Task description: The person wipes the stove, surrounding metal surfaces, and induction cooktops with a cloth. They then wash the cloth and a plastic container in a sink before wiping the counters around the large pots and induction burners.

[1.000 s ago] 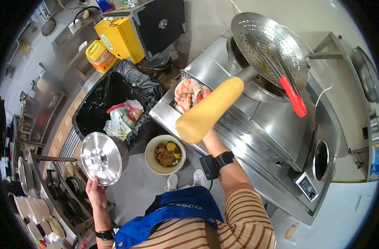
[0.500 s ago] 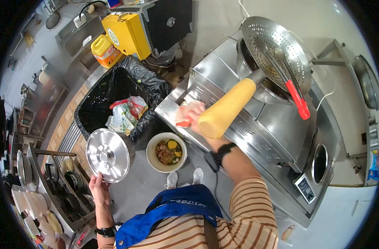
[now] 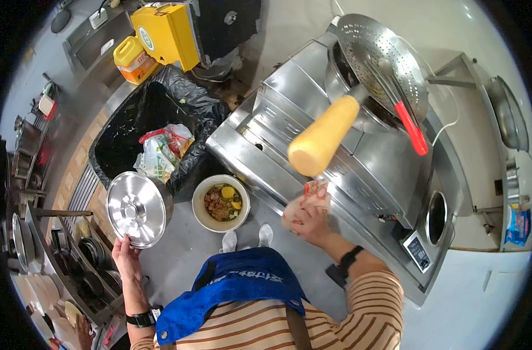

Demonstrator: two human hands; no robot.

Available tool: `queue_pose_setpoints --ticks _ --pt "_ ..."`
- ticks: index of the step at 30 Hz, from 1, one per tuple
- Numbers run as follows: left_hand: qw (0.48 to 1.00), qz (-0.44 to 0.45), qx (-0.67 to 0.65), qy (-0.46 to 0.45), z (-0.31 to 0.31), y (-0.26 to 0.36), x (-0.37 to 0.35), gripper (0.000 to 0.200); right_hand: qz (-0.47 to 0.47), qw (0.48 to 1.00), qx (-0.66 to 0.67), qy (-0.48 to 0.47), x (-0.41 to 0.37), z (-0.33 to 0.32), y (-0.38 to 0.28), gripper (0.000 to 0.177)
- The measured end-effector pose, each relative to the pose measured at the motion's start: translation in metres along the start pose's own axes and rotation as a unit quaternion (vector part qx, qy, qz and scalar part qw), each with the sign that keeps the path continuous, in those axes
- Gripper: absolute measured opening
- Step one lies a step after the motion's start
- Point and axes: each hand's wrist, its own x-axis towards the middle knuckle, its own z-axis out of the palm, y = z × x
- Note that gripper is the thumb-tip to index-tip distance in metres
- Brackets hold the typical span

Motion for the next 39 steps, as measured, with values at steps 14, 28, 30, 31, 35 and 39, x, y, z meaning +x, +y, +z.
queue_pose_setpoints --ticks 14,28,30,31,35,39 --pt "0.998 -0.005 -0.015 0.053 -0.008 -0.009 -0.036 0.01 0.043 0.997 -0.019 0.062 0.35 0.116 -0.011 0.018" --pt "0.999 -0.028 0.016 -0.036 0.035 -0.012 0.0 0.01 0.028 0.996 -0.086 -0.002 0.233 0.053 -0.017 0.027" --pt "0.998 -0.02 0.034 -0.041 0.056 -0.007 0.005 0.011 0.052 0.991 -0.12 -0.03 0.182 0.039 -0.005 0.027" --pt "0.998 -0.018 0.037 -0.047 0.063 -0.008 0.01 0.012 0.086 0.988 -0.115 -0.055 0.154 0.031 0.0 0.027" --pt "0.992 -0.02 0.078 -0.095 0.096 -0.016 0.043 0.013 0.123 0.982 -0.121 0.083 0.025 0.026 0.046 0.031" --pt "0.983 -0.029 0.092 -0.158 0.162 -0.014 0.072 0.015 0.432 0.898 0.043 0.068 -0.037 -0.013 0.073 0.017"
